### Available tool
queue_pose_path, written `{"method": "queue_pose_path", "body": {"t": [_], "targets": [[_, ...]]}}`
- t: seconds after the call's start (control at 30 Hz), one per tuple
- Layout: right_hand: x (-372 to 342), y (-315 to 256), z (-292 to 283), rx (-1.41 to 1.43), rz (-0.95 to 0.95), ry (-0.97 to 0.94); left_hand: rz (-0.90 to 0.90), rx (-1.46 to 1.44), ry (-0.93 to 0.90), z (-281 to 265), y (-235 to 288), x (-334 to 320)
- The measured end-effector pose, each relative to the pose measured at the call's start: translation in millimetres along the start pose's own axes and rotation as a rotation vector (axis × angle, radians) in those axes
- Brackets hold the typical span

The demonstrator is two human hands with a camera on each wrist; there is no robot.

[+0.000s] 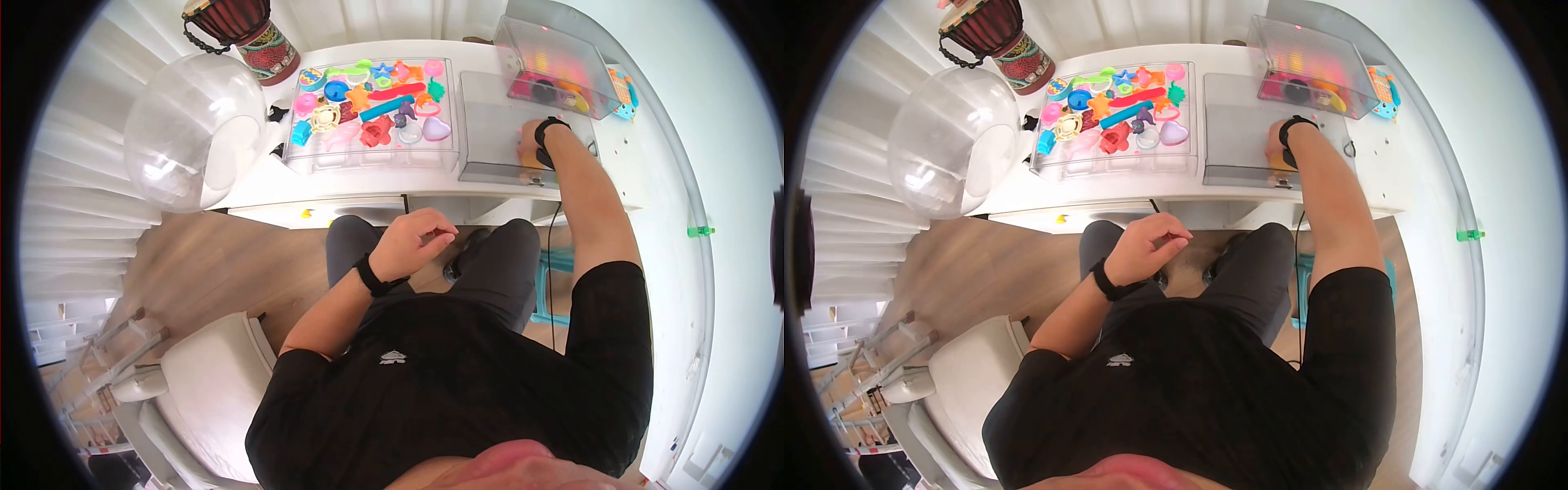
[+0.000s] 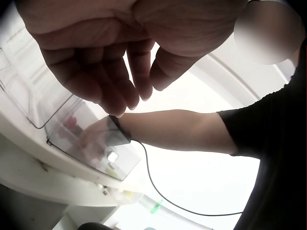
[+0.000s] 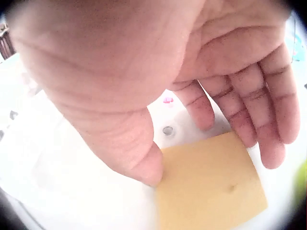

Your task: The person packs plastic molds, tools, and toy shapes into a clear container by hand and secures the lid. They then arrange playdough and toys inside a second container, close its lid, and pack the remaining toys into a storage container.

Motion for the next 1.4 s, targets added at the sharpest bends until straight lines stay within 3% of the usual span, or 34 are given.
{"method": "queue_pose_path", "body": {"t": [0.13, 0.23, 0.33, 0.37, 0.43, 0.47, 0.5, 0.57, 0.6, 0.63, 0.73, 0.93, 1.17, 1.27, 1.33, 1.4], "targets": [[6, 6, -7, -0.017, -0.052, 0.028, 0.000, 0.003, 0.021, -2, -2, -3], [-7, 17, -21, 0.043, -0.096, 0.166, -0.020, 0.017, 0.020, -3, -3, -5], [-53, 21, -36, 0.424, -0.268, 0.235, -0.018, 0.044, 0.012, -7, 4, -5], [-57, 23, -34, 0.419, -0.270, 0.236, -0.019, 0.043, 0.018, -8, 3, -4], [-82, 24, -46, 0.813, -0.530, 0.387, 0.006, 0.028, 0.044, -10, 2, -1], [-92, 22, -46, 0.865, -0.585, 0.448, 0.007, 0.028, 0.051, -9, 2, 2], [-104, 12, -38, 0.858, -0.587, 0.447, 0.035, 0.040, 0.099, -12, 7, 4], [-136, -14, -26, 1.130, -0.899, 0.467, 0.065, 0.053, 0.153, -13, 13, 11], [-146, -28, -13, 1.124, -0.900, 0.465, 0.100, 0.048, 0.228, -16, 17, 13], [-158, -46, 0, 1.195, -1.019, 0.430, 0.136, 0.042, 0.303, -20, 20, 13], [-186, -94, 33, 1.288, -1.220, 0.378, 0.152, 0.119, 0.372, -25, 35, 20], [-200, -139, 81, 1.545, -1.265, 0.408, 0.175, 0.255, 0.374, -23, 39, 23], [-208, -152, 105, 1.565, -1.254, 0.463, 0.130, 0.281, 0.432, -38, 41, 13], [-219, -152, 111, 1.569, -1.315, 0.496, 0.146, 0.204, 0.432, -56, 30, 12], [-213, -152, 121, 1.536, -1.286, 0.443, 0.065, -0.083, 0.524, -85, 2, 6], [-205, -151, 131, 1.510, -1.256, 0.427, 0.064, -0.175, 0.621, -115, 5, 0]]}}
Point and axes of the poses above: each hand's wrist, its own x-axis towards the middle knuckle, its own z-axis out of the palm, y = z × x, the point moved 9 cm from there along x, towards the middle knuckle, and after that the axes turned 14 degrees about -y, right-handed, at the moved point
